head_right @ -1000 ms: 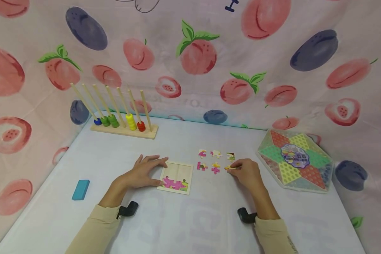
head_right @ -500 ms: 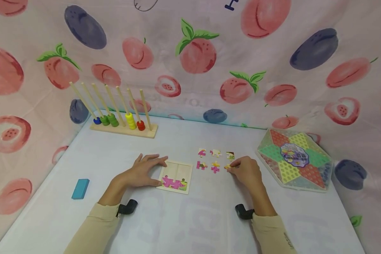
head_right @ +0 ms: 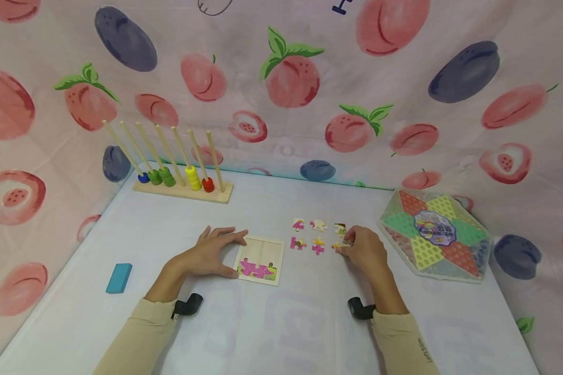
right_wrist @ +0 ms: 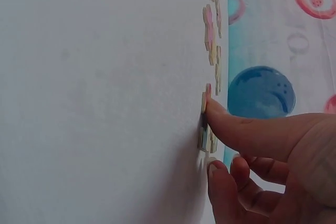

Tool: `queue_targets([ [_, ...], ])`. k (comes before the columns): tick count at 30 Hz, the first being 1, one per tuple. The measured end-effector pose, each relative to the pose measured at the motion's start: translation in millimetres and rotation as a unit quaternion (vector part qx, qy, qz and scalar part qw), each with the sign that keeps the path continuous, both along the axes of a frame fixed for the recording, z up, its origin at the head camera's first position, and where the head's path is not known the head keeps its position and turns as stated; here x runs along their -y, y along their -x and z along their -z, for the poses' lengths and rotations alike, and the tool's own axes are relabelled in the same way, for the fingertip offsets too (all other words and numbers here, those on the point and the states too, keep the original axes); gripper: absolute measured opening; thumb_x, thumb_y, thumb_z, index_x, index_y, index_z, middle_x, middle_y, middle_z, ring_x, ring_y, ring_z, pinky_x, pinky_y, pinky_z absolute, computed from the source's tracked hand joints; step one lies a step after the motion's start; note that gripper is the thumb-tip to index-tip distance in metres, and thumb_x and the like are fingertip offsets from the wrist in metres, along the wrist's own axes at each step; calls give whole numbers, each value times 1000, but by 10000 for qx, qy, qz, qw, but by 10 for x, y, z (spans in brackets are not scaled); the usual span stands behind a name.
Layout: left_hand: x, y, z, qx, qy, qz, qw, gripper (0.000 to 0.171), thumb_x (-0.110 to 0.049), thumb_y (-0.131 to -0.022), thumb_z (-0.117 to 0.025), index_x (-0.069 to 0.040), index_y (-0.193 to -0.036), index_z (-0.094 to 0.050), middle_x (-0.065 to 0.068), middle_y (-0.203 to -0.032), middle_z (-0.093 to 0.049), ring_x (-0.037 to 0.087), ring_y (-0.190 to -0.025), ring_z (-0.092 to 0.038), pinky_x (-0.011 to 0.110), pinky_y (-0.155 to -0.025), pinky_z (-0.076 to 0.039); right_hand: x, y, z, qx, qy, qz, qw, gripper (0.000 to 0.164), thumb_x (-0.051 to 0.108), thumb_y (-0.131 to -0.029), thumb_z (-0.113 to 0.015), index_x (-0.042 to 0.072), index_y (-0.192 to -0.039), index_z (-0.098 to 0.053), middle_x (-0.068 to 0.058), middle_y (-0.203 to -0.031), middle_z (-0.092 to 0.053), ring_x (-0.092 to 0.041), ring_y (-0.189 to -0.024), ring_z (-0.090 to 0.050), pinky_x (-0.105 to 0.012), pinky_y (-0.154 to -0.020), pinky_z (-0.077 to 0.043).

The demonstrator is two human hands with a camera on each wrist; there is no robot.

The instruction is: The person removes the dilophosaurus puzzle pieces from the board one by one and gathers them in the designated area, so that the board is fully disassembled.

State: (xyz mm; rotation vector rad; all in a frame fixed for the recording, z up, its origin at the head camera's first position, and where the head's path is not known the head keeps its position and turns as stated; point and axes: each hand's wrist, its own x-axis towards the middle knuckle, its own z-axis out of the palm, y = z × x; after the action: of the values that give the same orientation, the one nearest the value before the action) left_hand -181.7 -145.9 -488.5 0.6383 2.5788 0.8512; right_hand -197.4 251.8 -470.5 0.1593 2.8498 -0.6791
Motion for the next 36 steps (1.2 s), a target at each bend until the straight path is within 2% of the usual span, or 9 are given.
queue_targets([
  [9,-12,-11,-8,-116,-86,-87,9999,73,-39,-73,-91,-23,-138,-61,-2,-156,-52,31,-156,-28,70,-126,3,31,-19,-16,63,1,69,10000,29,23,-85,-82,7,-101,-64,-10,-92,-61,-24,-85,-54,-31,-66,-38],
  [17,-8,2,25,-185,-59,-66,9998,80,-40,-73,-90,-22,-144,-57,-4,-149,-59,30,-156,-29,71,-125,3,67,0,-29,-211,-33,22,9998,24,24,-85,-79,9,-98,-64,-6,-87,-58,-22,-78,-53,-30,-60,-36],
  [23,-13,-4,15,-106,-44,-103,9999,82,-38,-74,-91,-22,-146,-55,-5,-148,-60,29,-157,-27,70,-126,4,303,1,-139,-214,232,100,9995,27,30,-89,-71,10,-106,-65,-7,-94,-60,-23,-83,-54,-30,-63,-38],
  [31,-6,4,6,-23,-73,-69,9999,91,-40,-71,-93,-21,-150,-51,-6,-147,-59,28,-158,-24,68,-126,7,731,-14,-209,-531,787,-372,9948,37,33,-89,-76,10,-116,-66,-7,-96,-62,-18,-74,-58,-25,-59,-44],
  [36,-1,1,9,19,-47,-47,10000,89,-42,-68,-94,-24,-146,-55,-5,-153,-55,29,-158,-25,67,-127,6,943,-50,-153,-808,1422,-926,9822,35,29,-88,-79,8,-114,-69,-6,-95,-69,-16,-81,-61,-23,-59,-48],
])
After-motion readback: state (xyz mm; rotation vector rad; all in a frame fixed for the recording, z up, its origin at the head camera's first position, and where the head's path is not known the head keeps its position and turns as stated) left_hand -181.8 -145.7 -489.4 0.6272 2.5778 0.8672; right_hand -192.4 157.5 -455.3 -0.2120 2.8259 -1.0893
